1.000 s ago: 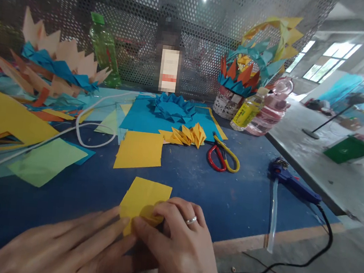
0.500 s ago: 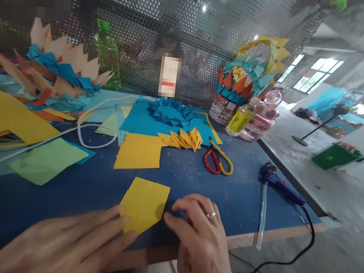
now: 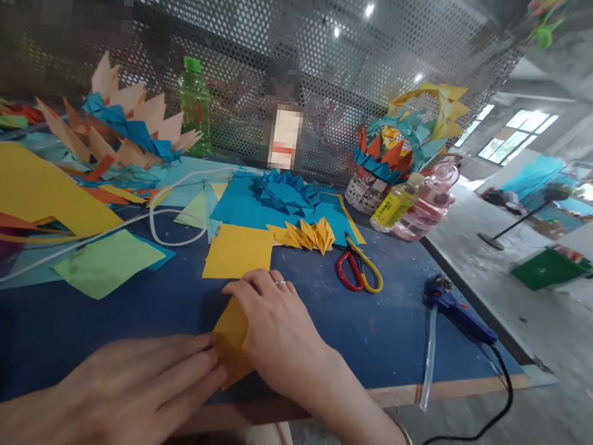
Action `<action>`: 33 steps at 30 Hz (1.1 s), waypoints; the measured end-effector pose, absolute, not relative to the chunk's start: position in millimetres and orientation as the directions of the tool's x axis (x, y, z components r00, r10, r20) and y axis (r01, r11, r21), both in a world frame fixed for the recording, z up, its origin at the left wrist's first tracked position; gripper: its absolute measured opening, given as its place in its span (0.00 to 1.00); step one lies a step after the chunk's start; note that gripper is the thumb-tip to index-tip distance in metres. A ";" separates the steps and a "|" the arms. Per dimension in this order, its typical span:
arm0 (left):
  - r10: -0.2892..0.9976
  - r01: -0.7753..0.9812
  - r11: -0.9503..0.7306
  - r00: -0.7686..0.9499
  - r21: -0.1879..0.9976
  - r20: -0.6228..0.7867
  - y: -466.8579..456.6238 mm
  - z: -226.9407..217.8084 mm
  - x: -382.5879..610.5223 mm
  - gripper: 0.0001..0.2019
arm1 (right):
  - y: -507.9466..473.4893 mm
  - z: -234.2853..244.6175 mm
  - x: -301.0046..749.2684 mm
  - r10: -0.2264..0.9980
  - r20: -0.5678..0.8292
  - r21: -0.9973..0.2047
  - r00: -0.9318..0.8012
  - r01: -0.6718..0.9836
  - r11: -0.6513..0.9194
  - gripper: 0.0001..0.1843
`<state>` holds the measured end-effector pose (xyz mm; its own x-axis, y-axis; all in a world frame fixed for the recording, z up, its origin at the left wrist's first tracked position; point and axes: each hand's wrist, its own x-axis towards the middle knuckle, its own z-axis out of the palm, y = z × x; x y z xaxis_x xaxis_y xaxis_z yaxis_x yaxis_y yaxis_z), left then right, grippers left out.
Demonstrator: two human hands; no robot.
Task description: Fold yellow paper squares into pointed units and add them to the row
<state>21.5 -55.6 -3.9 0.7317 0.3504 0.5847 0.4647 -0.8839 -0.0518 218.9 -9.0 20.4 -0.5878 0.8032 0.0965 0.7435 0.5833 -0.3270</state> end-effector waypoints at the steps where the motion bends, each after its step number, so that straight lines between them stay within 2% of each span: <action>1: 0.359 0.468 -0.882 0.732 -0.045 0.579 -54.7 -3.1 21.8 0.27 | -6.7 21.7 218.1 0.786 0.082 -0.310 -0.612 0.734 0.604 0.30; 6: 0.321 0.456 -0.888 0.706 -0.059 0.631 -51.9 3.6 24.0 0.30 | 1.7 25.9 218.6 0.751 0.071 -0.203 -0.656 0.728 0.655 0.22; 12: 0.322 0.447 -0.894 0.701 -0.040 0.637 -49.8 3.1 28.1 0.29 | -2.2 33.5 222.2 0.747 0.055 -0.208 -0.663 0.724 0.658 0.11; 15: 0.335 0.449 -0.893 0.704 -0.028 0.627 -48.8 2.3 29.4 0.29 | -4.2 32.8 224.2 0.764 0.067 -0.219 -0.641 0.738 0.639 0.12; 17: 0.346 0.459 -0.888 0.707 -0.029 0.618 -48.8 1.9 29.2 0.28 | -3.0 29.2 225.1 0.760 0.090 -0.216 -0.643 0.733 0.646 0.16; 21: 0.326 0.449 -0.892 0.717 -0.051 0.616 -49.1 0.6 27.3 0.27 | 2.8 21.4 224.0 0.725 0.103 -0.147 -0.682 0.710 0.689 0.23; 25: 0.318 0.450 -0.891 0.713 -0.060 0.625 -50.1 0.5 26.6 0.28 | 5.7 21.2 218.9 0.733 0.096 -0.114 -0.674 0.724 0.681 0.15; 28: 0.340 0.462 -0.885 0.714 -0.048 0.612 -51.5 1.1 26.0 0.27 | 5.7 25.8 215.8 0.751 0.083 -0.121 -0.655 0.741 0.660 0.06; 33: 0.332 0.456 -0.888 0.727 -0.062 0.601 -53.0 1.2 24.2 0.22 | 4.2 35.5 221.6 0.762 0.026 -0.220 -0.647 0.740 0.636 0.03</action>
<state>24.2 -53.0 1.2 0.7274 0.3319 0.6006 0.4562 -0.8877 -0.0618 221.6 4.2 35.5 -0.6474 0.7617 0.0263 0.7396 0.6361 -0.2199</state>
